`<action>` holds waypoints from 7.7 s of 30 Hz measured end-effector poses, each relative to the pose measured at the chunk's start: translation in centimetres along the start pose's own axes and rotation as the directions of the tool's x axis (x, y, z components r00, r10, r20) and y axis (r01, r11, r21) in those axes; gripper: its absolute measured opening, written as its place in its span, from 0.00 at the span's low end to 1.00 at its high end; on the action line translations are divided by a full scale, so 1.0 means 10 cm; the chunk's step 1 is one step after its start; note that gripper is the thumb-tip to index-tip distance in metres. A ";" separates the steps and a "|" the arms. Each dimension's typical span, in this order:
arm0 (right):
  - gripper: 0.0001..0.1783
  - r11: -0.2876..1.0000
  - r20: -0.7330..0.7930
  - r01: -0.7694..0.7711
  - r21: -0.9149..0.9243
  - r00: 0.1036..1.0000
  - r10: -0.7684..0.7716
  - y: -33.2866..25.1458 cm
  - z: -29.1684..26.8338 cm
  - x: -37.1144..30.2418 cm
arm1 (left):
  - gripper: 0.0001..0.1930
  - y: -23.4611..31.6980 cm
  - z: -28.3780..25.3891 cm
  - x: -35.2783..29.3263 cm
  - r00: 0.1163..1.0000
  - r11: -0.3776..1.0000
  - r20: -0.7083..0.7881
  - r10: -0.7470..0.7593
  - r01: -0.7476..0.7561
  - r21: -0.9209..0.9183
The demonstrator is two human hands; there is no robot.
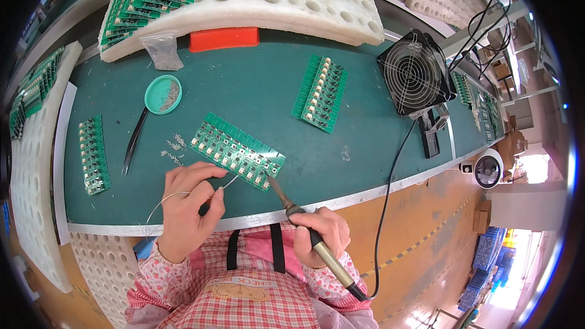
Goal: The person solders components onto a circuit board using a soldering iron and solder wire.
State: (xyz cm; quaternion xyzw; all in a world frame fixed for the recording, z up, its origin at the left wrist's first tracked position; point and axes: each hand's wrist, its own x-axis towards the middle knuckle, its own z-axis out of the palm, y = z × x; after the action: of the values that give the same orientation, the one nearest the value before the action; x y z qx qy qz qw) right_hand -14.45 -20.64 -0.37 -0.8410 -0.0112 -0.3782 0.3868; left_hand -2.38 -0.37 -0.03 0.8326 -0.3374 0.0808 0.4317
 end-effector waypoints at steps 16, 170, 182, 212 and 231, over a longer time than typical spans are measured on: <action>0.07 0.977 0.147 0.215 0.008 0.966 -0.214 0.02 0.12 0.05 | 0.08 0.00 0.04 0.01 0.999 1.000 0.039 -0.001 0.001 -0.011; 0.08 0.993 0.120 0.105 0.050 0.987 -0.110 -0.02 0.27 0.06 | 0.08 0.08 0.18 0.05 0.999 0.990 -0.042 0.002 0.004 0.140; 0.13 0.991 0.185 0.136 -0.010 0.974 -0.132 -0.05 0.30 0.13 | 0.08 0.08 0.20 0.05 0.999 0.984 -0.042 0.014 -0.006 0.177; 0.09 0.988 0.123 0.142 0.060 0.981 -0.149 0.00 0.22 0.02 | 0.07 0.09 0.17 0.02 0.999 0.988 -0.045 -0.009 0.015 0.153; 0.09 0.989 0.119 0.107 0.100 0.986 -0.119 -0.01 0.19 0.01 | 0.07 0.10 0.20 0.06 0.998 0.999 -0.053 -0.020 0.022 0.036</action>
State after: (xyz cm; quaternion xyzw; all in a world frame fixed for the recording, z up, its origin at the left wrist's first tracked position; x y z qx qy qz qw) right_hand -13.25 -19.36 -1.01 -0.8420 -0.1006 -0.3452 0.4022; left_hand -2.89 -2.57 -0.34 0.8416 -0.3157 0.1043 0.4257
